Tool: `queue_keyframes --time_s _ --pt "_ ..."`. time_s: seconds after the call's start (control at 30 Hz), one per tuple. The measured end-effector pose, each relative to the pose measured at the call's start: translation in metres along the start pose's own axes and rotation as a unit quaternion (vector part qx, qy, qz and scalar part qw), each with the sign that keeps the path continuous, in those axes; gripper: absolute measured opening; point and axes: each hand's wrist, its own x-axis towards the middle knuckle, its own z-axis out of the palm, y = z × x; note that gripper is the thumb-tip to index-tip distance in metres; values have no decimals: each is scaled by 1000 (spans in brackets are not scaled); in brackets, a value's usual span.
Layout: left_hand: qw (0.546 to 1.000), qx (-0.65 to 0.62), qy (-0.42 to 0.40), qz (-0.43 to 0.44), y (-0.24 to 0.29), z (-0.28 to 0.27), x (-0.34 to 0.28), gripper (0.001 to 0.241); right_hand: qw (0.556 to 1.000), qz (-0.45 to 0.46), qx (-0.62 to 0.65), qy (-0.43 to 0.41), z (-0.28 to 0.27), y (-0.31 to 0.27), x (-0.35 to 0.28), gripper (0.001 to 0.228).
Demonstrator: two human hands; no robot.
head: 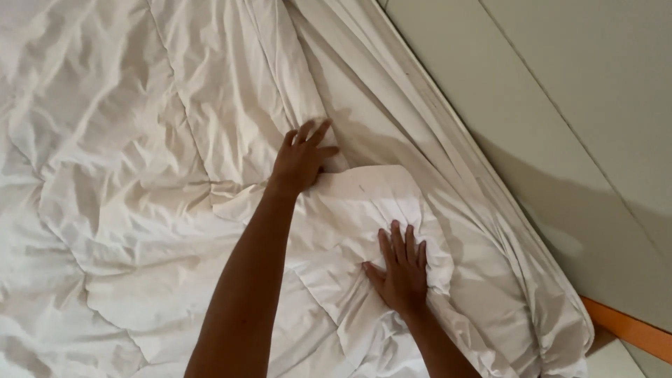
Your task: The person smooths and adjusts a white duvet on a bed using both hands. They work along the edges and corners, tucking the fabric under the mattress and flattening the surface to remove wrinkles.
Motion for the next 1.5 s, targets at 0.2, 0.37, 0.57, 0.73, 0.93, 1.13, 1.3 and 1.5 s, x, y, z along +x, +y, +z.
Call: queue_keyframes --time_s 0.2,0.37,0.57,0.73,0.93,1.13,1.3,1.5 --pt "998 -17 -18 -61 -2 -33 25 27 1000 5 -4 -3 5 1 0 82" --pt "947 -59 184 -255 -33 -62 45 41 1000 7 0 5 5 2 0 81" --pt "961 -59 212 -168 -21 -58 31 62 1000 4 2 10 4 1 2 80" --pt "963 -67 218 -145 -5 -47 15 67 1000 2 0 9 5 0 1 80" --pt "976 -33 205 -70 36 -38 -20 68 1000 -9 -2 23 5 3 0 81" --pt "987 -130 74 -61 92 3 -70 83 1000 -6 2 17 -2 1 1 80" --pt "974 -150 92 -142 104 21 -76 98 996 47 -12 -70 -14 10 -1 82" --pt "985 -28 73 -155 104 59 -76 64 993 104 -41 25 -10 32 -3 79"
